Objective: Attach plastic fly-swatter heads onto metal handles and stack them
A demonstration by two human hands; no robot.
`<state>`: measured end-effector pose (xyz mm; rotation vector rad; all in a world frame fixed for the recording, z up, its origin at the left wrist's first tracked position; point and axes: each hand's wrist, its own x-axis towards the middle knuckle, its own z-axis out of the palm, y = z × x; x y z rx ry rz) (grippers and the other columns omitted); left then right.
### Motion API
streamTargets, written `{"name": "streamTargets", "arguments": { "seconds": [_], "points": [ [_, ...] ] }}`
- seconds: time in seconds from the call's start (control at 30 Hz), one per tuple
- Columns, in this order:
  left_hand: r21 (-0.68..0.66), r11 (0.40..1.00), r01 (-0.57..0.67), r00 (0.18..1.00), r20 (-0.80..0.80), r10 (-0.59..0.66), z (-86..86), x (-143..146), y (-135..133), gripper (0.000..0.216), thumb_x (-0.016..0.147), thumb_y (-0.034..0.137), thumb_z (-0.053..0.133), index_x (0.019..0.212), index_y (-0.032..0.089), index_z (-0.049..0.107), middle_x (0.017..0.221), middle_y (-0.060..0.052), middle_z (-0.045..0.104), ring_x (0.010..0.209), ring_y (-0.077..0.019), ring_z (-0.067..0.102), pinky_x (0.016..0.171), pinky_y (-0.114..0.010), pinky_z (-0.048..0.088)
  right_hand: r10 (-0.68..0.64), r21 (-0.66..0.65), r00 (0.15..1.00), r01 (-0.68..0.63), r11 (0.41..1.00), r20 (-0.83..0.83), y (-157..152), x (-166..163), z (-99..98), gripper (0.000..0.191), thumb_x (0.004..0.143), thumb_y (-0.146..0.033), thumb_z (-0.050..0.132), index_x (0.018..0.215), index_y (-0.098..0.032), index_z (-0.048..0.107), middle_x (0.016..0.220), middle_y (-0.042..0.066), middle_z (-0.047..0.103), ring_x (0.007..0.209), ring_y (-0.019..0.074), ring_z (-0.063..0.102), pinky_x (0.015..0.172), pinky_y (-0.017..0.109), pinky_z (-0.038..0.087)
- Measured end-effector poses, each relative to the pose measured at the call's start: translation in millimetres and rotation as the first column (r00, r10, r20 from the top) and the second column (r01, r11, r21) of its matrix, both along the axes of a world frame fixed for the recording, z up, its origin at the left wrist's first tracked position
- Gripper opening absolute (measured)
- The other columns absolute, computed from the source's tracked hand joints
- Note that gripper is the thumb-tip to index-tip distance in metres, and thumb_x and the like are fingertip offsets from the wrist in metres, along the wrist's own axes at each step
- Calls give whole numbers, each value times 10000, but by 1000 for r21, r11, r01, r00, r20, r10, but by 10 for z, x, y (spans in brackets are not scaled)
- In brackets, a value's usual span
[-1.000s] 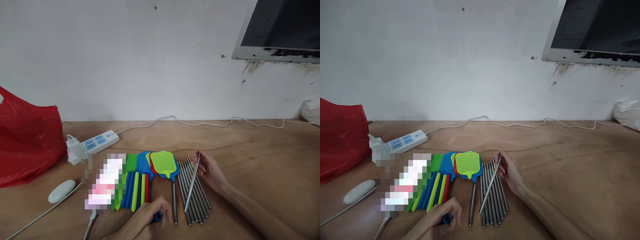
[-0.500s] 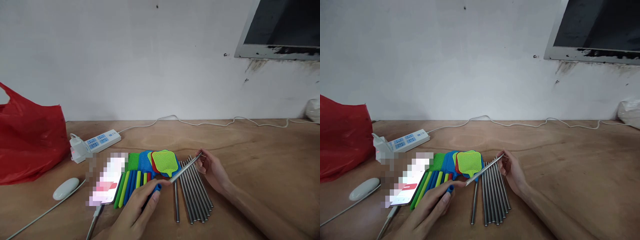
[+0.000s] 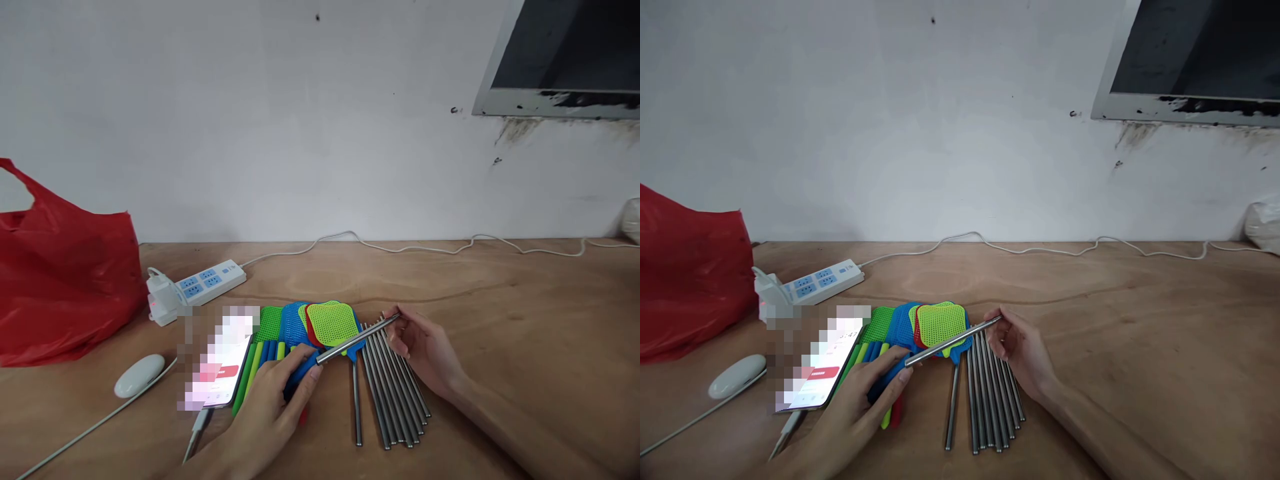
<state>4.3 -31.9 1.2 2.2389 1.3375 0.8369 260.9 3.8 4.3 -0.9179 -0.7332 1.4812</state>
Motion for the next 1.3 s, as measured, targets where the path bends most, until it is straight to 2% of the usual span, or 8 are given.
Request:
{"name": "streamTargets", "arguments": {
  "seconds": [0.17,0.3,0.53,0.67,0.83,0.97,1.13,1.3],
  "points": [
    [53,999,4,1000,8,-4,21,-11,-6,308,1018,403,419,1130,245,658,996,-32,760,832,-228,703,702,-306,523,-46,0,999,46,999,-19,32,41,-27,324,655,-489,824,695,-178,743,521,-17,553,443,79,386,453,235,276],
    [84,996,36,999,-15,-35,43,-15,-6,336,1036,410,373,1075,250,667,896,-19,762,796,-229,711,639,-292,515,-63,12,998,64,998,-17,45,57,-39,317,677,-485,806,707,-177,740,535,-16,556,443,81,379,447,238,272],
    [169,985,28,999,-45,-20,-51,-29,10,336,1048,418,376,1101,257,666,961,-26,778,783,-224,723,632,-284,515,-117,78,988,109,991,96,52,39,-67,354,712,-524,782,739,-176,726,555,-11,592,433,86,398,431,231,266],
    [133,991,29,998,-60,-21,-94,-23,14,288,1033,403,438,1100,267,682,964,-10,784,777,-221,728,637,-285,510,-125,105,984,112,988,129,68,29,-95,380,697,-540,801,732,-169,725,555,-6,616,420,80,414,411,212,247],
    [111,993,-32,998,-44,37,-30,-24,22,278,1011,378,463,1087,256,701,948,-7,785,774,-231,722,653,-301,503,-148,88,985,140,986,90,66,6,-111,420,654,-569,821,729,-166,733,540,-17,604,412,63,419,401,188,264],
    [43,999,-33,995,-88,36,23,-21,36,282,1010,366,453,1056,255,708,819,9,768,688,-224,697,587,-295,476,-142,45,989,140,989,36,57,4,-105,409,613,-545,856,714,-171,725,523,-34,575,415,55,424,395,175,273],
    [213,976,-35,997,-66,50,-34,-14,35,316,1017,409,440,1083,261,711,890,-12,788,696,-225,711,613,-295,501,-82,57,995,79,995,52,53,-6,-138,409,648,-557,834,732,-171,726,513,-37,559,417,62,432,389,168,287],
    [144,989,28,993,-120,-11,-39,-20,29,295,1023,370,444,1132,250,690,891,-16,782,700,-212,720,598,-278,495,-100,91,989,90,992,109,58,-2,-153,415,673,-580,808,729,-179,718,550,-20,613,407,59,438,379,165,284]
  ]
}}
